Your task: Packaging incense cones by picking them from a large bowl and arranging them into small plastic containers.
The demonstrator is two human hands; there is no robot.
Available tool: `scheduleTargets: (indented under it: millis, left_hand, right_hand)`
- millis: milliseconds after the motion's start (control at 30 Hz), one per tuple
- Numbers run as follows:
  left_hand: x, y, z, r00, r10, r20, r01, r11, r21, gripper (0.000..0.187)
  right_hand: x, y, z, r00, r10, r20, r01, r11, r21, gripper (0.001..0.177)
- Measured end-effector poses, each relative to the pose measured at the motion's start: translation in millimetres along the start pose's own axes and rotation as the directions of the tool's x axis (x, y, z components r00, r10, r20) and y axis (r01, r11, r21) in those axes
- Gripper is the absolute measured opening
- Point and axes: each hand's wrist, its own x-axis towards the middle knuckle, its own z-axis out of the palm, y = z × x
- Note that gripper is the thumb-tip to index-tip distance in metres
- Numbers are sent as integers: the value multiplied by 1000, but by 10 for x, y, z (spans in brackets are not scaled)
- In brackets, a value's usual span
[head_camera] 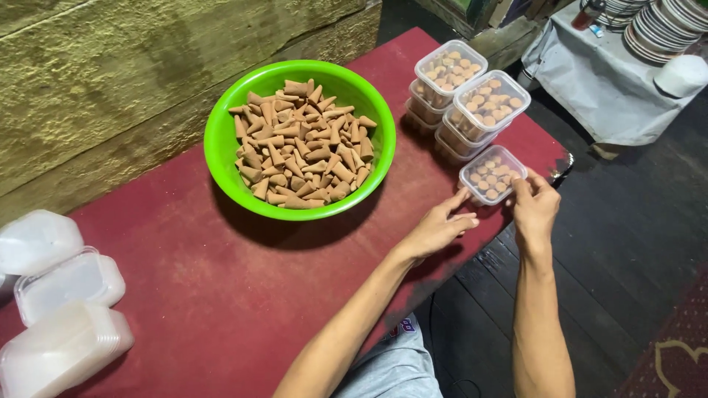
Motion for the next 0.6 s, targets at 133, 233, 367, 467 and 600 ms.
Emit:
scheduleTargets:
  millis: [133,233,367,467,600]
  left_hand:
    - [51,146,46,999,-41,3,41,999,36,83]
    - [46,223,69,998,-60,4,59,996,70,81]
    - [74,254,99,997,-79,1,79,994,72,80]
    - [109,212,97,997,-78,5,78,995,69,80]
    - [142,158,77,998,-68,9,67,995,80,80]
  right_hand:
    - [204,154,32,999,-16,-37,17,1000,24,32]
    - [251,206,53,998,-25,-62,27,999,37,33]
    - [281,189,62,998,-25,-64,29,997,72,33]
    - [305,210,72,997,-33,-66,38,996,77,32]
    - [303,158,58,997,-38,-68,43,996,74,34]
